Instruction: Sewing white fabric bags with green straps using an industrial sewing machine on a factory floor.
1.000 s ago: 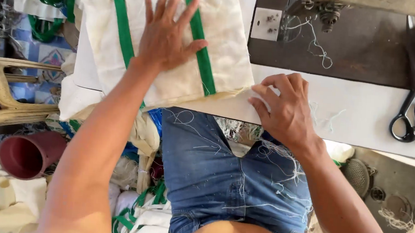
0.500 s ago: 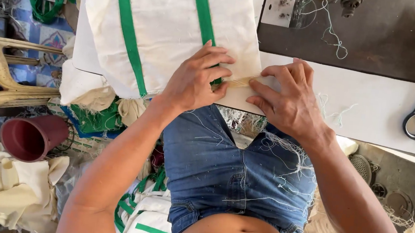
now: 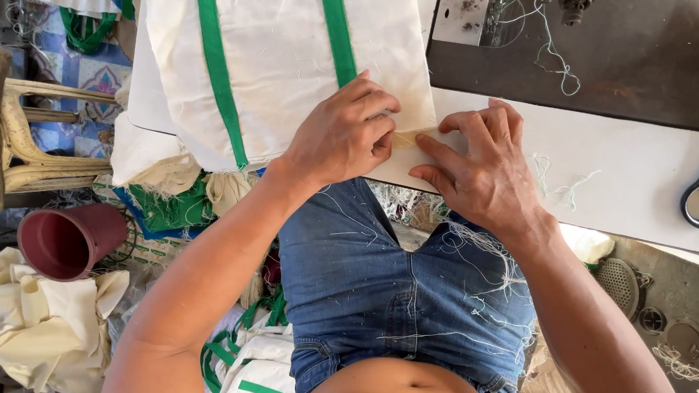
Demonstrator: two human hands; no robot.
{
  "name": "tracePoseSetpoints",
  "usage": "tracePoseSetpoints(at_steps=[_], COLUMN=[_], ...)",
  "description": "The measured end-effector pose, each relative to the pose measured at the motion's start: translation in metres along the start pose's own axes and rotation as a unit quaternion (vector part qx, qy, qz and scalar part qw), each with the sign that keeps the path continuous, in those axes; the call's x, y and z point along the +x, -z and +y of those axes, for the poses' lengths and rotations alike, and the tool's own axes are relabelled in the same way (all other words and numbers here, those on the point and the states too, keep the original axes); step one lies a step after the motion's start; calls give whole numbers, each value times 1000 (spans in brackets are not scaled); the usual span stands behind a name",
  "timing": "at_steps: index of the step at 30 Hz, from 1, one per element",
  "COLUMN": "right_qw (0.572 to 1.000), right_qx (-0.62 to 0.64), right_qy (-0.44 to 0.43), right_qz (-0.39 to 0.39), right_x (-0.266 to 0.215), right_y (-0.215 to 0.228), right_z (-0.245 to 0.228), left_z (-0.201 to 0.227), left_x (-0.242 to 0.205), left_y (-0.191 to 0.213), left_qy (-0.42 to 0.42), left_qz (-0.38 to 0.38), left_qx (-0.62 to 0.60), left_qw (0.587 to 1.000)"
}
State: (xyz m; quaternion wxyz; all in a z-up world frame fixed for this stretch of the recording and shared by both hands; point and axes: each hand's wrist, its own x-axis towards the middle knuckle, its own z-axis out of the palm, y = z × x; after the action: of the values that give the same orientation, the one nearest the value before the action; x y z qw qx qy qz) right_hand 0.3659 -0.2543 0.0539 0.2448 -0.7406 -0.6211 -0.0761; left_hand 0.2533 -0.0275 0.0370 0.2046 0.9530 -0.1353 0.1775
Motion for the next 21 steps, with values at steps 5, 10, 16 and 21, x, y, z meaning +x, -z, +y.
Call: tracePoseSetpoints(at_steps=[5, 10, 16, 21], right_qw=[1000, 1000, 1000, 997], right_qx=[-6, -5, -11, 25], right_qy=[-4, -4, 4, 1], right_qz=[1, 7, 5, 72], right_x=[2, 2, 1, -4], right_y=[3, 3, 3, -19], right_z=[-2, -2, -3, 3], left_z=[7, 22, 18, 12], left_x=[4, 1, -12, -29], left_y=[8, 15, -3, -19], left_qy=[-11, -3, 23, 37], left_qz=[48, 68, 78, 115], left_qx=[12, -14, -69, -31], left_qw=[999, 998, 994, 992])
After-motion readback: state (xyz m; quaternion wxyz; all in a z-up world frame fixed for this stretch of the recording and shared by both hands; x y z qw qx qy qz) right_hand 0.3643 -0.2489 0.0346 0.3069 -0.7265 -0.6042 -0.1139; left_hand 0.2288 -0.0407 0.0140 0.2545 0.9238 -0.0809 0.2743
